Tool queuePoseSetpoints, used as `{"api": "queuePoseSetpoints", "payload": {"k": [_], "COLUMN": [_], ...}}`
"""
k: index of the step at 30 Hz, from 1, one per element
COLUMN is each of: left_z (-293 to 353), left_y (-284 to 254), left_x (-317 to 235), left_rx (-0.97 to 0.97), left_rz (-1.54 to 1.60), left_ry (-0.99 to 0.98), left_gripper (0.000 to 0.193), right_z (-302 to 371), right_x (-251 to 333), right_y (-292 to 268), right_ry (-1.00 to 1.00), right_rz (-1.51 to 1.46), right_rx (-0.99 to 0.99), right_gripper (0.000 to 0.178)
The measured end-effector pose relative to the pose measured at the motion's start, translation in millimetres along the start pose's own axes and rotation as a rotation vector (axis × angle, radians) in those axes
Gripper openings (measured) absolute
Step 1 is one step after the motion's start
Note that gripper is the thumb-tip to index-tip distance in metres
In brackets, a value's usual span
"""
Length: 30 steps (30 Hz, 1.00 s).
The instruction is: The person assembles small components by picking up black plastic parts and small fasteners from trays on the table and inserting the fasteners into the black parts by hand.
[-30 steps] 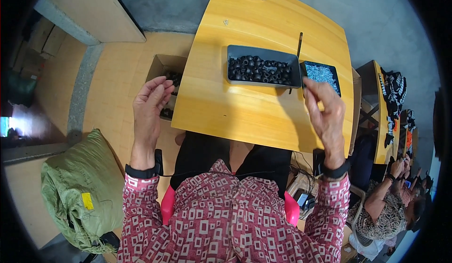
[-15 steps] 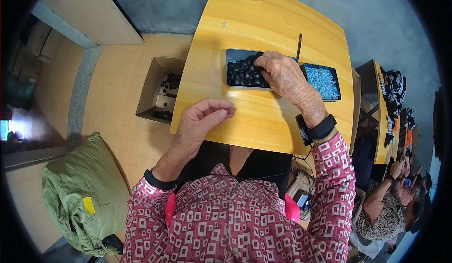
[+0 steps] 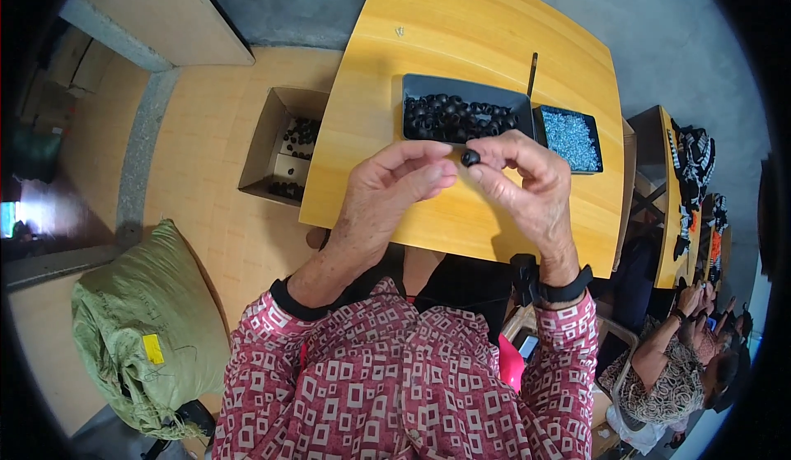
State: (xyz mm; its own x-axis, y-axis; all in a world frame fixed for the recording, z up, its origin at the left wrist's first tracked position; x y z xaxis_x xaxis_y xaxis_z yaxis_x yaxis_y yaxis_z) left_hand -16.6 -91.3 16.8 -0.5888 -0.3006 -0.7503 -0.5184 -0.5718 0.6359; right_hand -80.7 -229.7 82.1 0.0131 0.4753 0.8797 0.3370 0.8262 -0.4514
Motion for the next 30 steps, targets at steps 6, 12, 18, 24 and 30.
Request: {"api": "queuePoseSetpoints", "payload": {"k": [6,12,18,24,30], "left_z": [3,9,19,22,22], "left_y": [17,21,21,11,17], "left_x": [13,19,40,61,65], "left_rx": [0.038,0.036,0.024,0.017,0.049], "left_rz": [0.144,0.112,0.192,0.188,0.272], "left_ry": [-0.083,-0.087,-0.272,-0.32,-0.406], "left_gripper": [0.02,0.021,0.024,0.022,0.02], "right_z": [26,42,63,75,79], "right_x": [25,26,15,27,18], "right_y": [-2,-4,1,12,10], "right_ry": [-0.243,-0.279,-0.242,-0.381,-0.323], "right_rz": [0.256,0.296,0.286,0.546,0.467], "right_rx": [-0.094,-0.161,-0.227,-0.218,-0.241], "right_gripper": [0.026,0.027,0.026,0.029,0.027]}}
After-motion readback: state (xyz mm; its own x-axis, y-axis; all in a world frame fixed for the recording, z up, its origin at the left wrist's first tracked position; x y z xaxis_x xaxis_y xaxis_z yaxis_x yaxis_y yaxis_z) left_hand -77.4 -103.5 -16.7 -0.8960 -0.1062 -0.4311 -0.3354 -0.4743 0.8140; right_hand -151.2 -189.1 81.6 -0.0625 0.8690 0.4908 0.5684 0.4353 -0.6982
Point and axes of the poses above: each hand's wrist, its own z-axis away from the middle knuckle, its own y-axis out of the palm, x = y × z, the point moved 7 cm from there along -z, towards the middle knuckle, and after that the axes turned 3 degrees about z, right-handed, at the moved point
